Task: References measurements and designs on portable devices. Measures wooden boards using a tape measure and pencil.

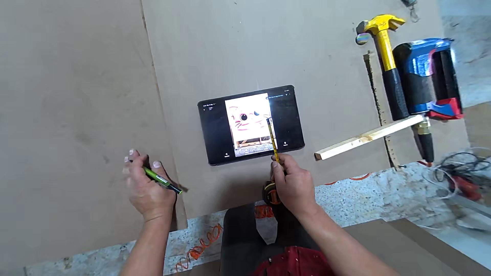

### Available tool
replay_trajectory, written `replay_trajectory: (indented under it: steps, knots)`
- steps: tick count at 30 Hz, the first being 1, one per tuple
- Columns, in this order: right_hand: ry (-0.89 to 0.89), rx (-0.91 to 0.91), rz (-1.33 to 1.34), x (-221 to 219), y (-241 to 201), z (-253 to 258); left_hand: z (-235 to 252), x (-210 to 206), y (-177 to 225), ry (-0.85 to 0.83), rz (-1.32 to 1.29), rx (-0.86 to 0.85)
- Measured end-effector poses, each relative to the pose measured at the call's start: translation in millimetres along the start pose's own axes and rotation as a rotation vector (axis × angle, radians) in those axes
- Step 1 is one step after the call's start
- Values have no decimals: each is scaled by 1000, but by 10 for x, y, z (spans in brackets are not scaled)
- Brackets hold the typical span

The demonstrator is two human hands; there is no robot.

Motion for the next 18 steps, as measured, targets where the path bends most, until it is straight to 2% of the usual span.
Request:
replay_trajectory:
  steps: [18]
  knots:
    - [-1, -32, 17, -24, -52, -24, 51, 40, 59, -95, -52, -145]
Point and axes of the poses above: each hand's wrist, its own z-axis towards the middle knuckle, its own x-axis out of the back of the hand, y = z × x, the point moved 8 cm from there along z, towards the middle knuckle, and after that the axes turned 12 degrees about -y, right-handed, at the moved point
